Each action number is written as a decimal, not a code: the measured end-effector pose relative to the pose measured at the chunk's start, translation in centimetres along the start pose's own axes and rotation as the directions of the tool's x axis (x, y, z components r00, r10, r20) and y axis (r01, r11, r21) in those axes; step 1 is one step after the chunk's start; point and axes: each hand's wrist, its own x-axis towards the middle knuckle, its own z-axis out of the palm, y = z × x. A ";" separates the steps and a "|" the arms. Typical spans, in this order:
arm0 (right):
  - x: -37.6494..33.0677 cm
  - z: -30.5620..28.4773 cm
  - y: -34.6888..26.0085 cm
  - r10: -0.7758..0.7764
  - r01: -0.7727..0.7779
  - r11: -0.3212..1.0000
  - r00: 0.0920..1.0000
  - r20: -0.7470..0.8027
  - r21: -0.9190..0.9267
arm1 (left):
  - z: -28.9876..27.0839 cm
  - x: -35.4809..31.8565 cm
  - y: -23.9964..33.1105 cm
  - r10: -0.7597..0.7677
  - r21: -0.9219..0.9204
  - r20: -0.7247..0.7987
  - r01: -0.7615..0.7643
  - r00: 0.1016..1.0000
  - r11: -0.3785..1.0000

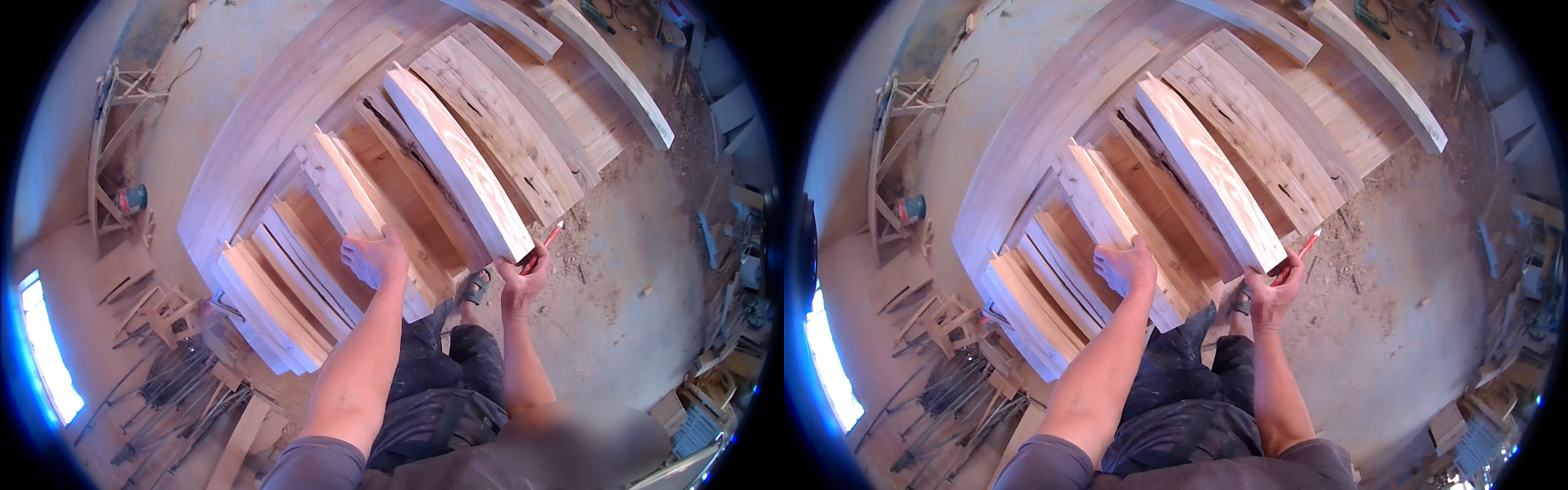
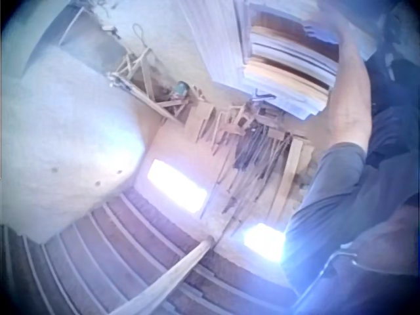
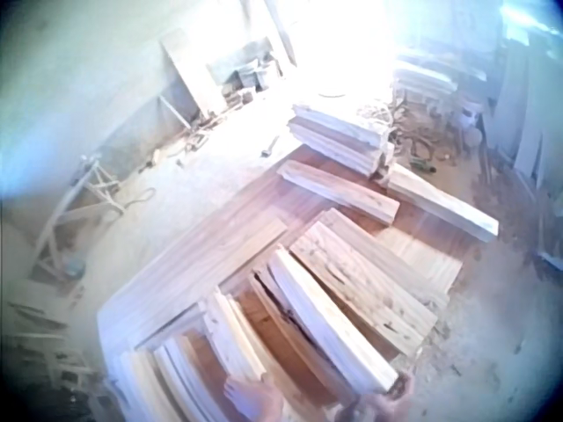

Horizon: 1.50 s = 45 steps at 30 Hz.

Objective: The person sits on the workshop floor and uses a pencil to mark several wooden planks. They then arrange the marked planks side by side on the floor, adjusting their positions.

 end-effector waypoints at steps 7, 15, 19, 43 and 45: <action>2.6 -0.8 -2.1 0.800 -0.776 0.256 0.505 0.324 0.577 | -0.5 -0.2 0.5 0.003 -0.003 0.000 -0.003 1.000 1.000; 3.2 -1.1 -2.7 0.869 -0.811 0.021 0.304 0.390 0.584 | -0.7 -0.2 0.5 0.013 -0.058 0.016 -0.012 1.000 0.998; 3.7 -1.1 -3.0 0.861 -0.825 -0.013 0.279 0.426 0.565 | -0.2 0.0 0.3 0.006 -0.013 0.012 -0.006 1.000 1.000; -10.3 -9.2 -8.9 -0.563 0.698 0.529 0.714 0.416 -0.483 | -1.4 -8.3 3.8 0.536 -0.380 0.797 0.921 0.278 0.088; -11.8 -10.0 -8.8 -0.600 0.747 0.473 0.661 0.450 -0.467 | -1.5 -9.0 2.3 0.582 -0.360 0.762 0.933 0.286 0.013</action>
